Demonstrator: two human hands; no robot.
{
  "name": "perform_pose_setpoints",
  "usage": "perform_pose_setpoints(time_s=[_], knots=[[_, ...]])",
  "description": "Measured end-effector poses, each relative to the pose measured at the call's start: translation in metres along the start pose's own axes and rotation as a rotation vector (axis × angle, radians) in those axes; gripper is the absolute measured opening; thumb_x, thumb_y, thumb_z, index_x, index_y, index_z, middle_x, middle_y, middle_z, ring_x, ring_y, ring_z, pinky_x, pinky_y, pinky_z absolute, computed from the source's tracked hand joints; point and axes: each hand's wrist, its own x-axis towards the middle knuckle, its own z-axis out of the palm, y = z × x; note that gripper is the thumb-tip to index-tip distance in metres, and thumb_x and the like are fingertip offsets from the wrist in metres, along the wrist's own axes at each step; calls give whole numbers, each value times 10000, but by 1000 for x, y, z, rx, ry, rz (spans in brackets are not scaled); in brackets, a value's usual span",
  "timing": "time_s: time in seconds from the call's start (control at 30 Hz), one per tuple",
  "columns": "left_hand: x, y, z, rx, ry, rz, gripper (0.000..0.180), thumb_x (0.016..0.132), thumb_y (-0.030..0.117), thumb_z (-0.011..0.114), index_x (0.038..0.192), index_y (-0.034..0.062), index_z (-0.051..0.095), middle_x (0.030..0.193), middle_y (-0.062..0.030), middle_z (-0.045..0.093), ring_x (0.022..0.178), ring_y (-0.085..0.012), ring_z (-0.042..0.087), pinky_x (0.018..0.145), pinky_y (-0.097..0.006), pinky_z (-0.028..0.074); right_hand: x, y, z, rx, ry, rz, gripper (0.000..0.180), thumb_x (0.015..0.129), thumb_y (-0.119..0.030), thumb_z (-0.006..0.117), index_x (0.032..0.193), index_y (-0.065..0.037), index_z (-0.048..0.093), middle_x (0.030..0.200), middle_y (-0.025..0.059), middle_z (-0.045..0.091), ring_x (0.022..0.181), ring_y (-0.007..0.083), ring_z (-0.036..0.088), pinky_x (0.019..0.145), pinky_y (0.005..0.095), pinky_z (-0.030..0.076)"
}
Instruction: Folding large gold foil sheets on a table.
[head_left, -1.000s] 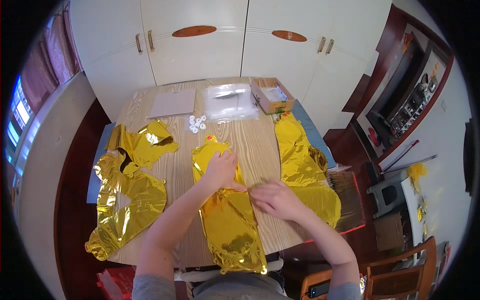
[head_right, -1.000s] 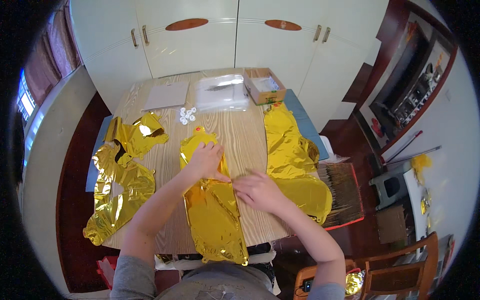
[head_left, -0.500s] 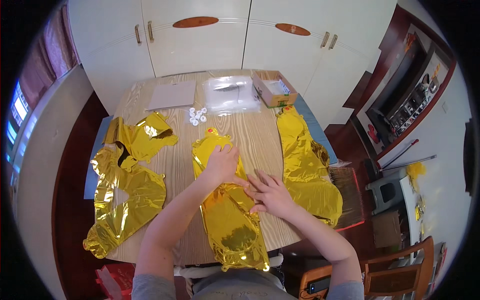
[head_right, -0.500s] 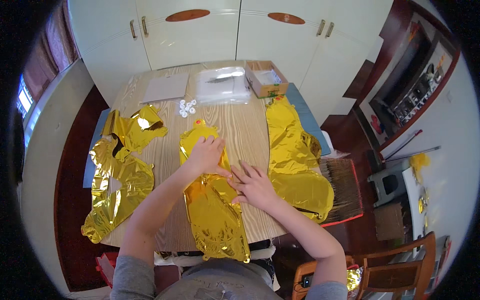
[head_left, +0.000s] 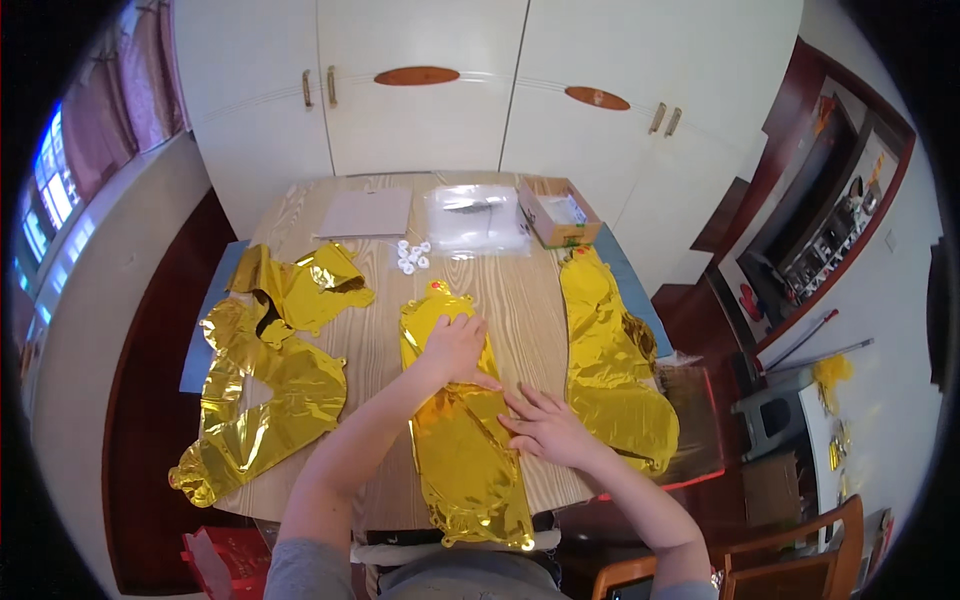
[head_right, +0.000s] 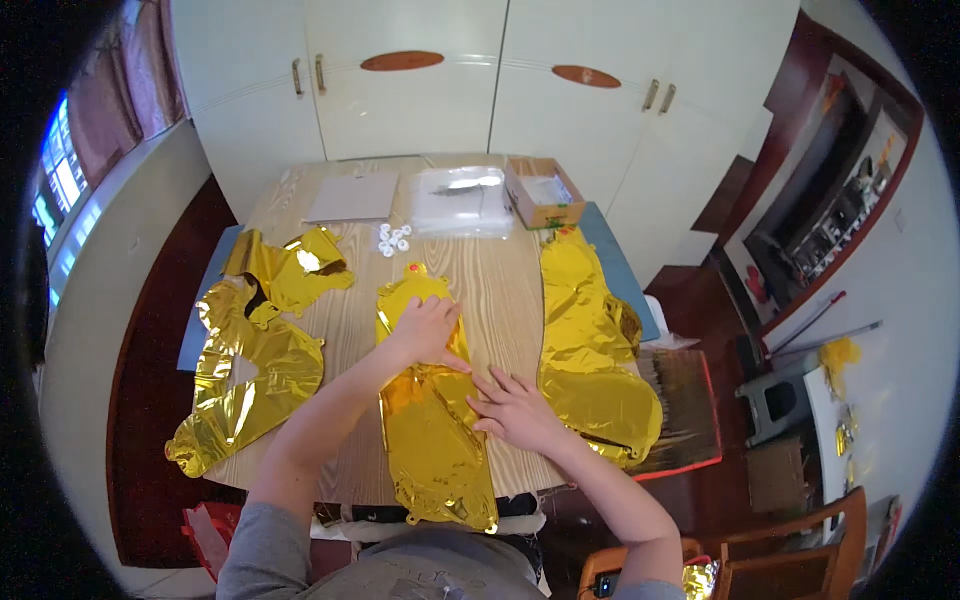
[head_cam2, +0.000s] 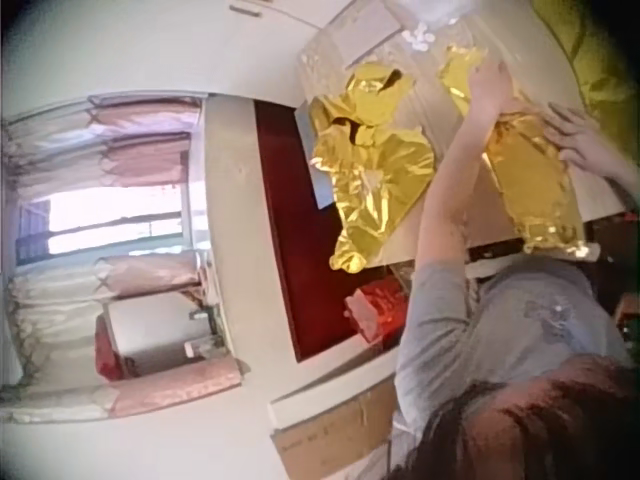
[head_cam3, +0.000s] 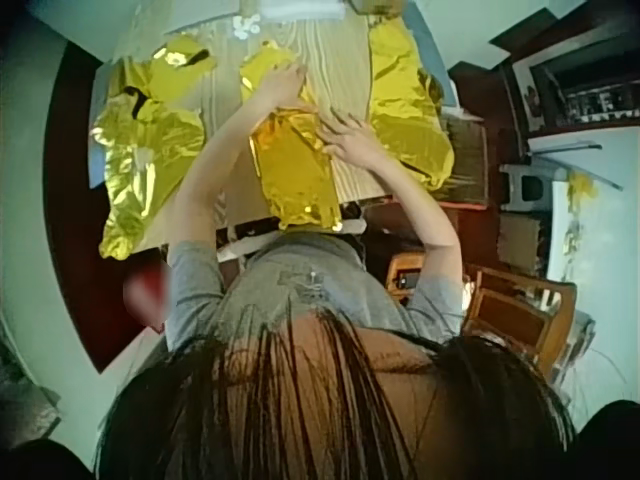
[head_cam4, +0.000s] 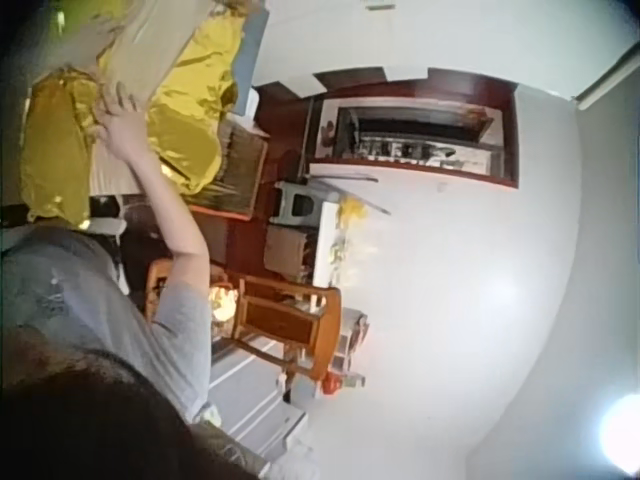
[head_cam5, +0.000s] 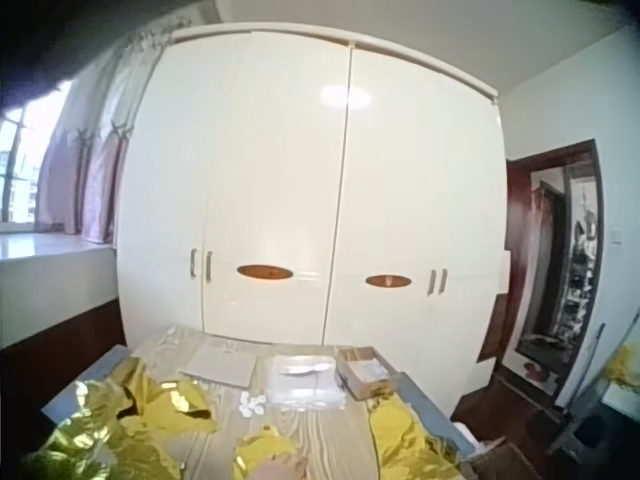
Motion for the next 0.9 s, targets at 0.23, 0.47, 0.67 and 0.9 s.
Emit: perform_pose_setpoints(time_s=[0.23,0.47,0.67,0.9], knots=[[-7,-10,0,-270,145,-197,841,769,688,579,1301,42,492,1223,-152,523,1176,-292,477,926,-474,356,14,-30,-9,270,154,-118,388,924,-297,551,1260,-108,591,1402,74,483,1314,296,415,1098,520,278],[-30,-104,-9,-258,373,-307,482,849,408,600,1163,42,580,1127,-171,577,1056,-359,562,897,-482,453,9,-36,-4,219,7,-167,388,939,-285,530,1273,-96,588,1337,54,553,1342,276,393,1140,525,208],[-5,-225,-3,-85,162,-485,333,834,248,584,1074,20,611,1090,-187,612,1000,-361,605,868,-470,495,5,-31,4,444,180,-64,399,937,-272,533,1287,-84,578,1347,64,547,1340,275,404,1142,528,204],[96,-260,4,-225,186,-691,339,829,284,583,1039,25,646,1079,-193,645,1024,-364,615,877,-463,499,7,-29,-3,475,168,-44,410,933,-293,549,1284,-84,579,1335,83,555,1296,273,461,1134,469,267]])
